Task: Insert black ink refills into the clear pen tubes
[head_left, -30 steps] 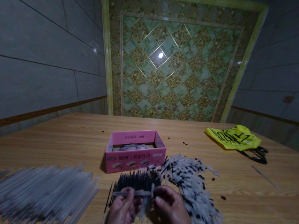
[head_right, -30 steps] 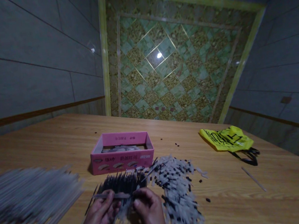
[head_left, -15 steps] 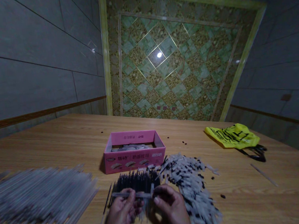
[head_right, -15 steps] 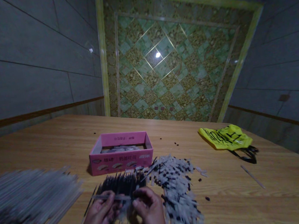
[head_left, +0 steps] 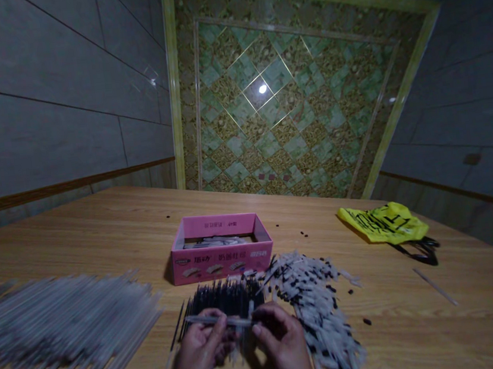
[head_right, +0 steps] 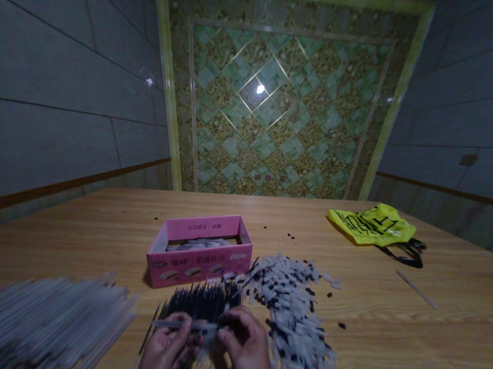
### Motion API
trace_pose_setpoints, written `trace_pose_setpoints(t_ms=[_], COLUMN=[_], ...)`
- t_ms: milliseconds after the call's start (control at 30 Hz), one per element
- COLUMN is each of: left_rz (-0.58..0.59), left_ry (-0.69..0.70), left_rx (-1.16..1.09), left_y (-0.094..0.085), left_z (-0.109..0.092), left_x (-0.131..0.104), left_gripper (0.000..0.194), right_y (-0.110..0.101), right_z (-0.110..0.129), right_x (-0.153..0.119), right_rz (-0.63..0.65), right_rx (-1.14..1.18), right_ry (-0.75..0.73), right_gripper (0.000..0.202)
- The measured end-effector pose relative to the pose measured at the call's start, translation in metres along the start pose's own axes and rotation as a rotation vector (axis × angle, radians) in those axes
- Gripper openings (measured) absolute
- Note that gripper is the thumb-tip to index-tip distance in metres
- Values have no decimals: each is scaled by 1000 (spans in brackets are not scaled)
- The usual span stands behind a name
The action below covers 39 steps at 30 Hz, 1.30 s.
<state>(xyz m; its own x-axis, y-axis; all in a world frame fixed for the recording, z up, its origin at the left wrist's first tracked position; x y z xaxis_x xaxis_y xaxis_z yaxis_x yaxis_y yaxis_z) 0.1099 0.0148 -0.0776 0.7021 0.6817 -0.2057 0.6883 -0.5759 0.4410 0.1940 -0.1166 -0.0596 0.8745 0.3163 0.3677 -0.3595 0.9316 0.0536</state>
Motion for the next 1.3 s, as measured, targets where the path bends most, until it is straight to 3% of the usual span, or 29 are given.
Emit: trace_pose_setpoints(t_ms=[267, 467, 700, 767, 900, 1067, 1233, 1300], left_rz=[27, 29, -41, -30, -15, -13, -7, -14], left_ry=[33, 43, 58, 54, 32, 46, 50, 50], left_rx=[39, 58, -11, -17, 4, 14, 28, 32], left_y=[2, 5, 5, 4, 4, 2, 1, 2], left_z=[0, -4, -11, -10, -6, -6, -4, -4], left_x=[-2, -5, -5, -4, -4, -3, -2, -2], left_gripper=[30, 29, 34, 33, 33, 33, 31, 32], right_y=[-2, 0, 0, -1, -3, -2, -1, -1], right_z=[-16, -16, -4, -5, -7, -6, -11, -11], right_x=[-3, -4, -3, -4, -4, -5, -7, -6], right_rz=[-77, -15, 20, 43, 66, 129, 135, 137], right_rx=[13, -30, -153, -176, -248, -275, -303, -307], right_ry=[103, 191, 22, 16, 27, -30, 11, 8], right_gripper=[19, 30, 22, 21, 39, 25, 38, 34])
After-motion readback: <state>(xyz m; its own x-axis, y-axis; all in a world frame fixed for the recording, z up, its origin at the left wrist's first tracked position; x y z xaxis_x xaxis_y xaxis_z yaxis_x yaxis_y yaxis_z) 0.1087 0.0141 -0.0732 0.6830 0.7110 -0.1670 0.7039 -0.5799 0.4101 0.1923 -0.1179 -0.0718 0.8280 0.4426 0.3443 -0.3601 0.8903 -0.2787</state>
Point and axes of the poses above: each hand's wrist, its own x-axis towards the middle knuckle, its own y-axis out of the palm, z = x × y, the point moved 2 cm from there along x, towards the middle knuckle, and after that the axes turned 8 degrees about -z, right-handed, at the moved point
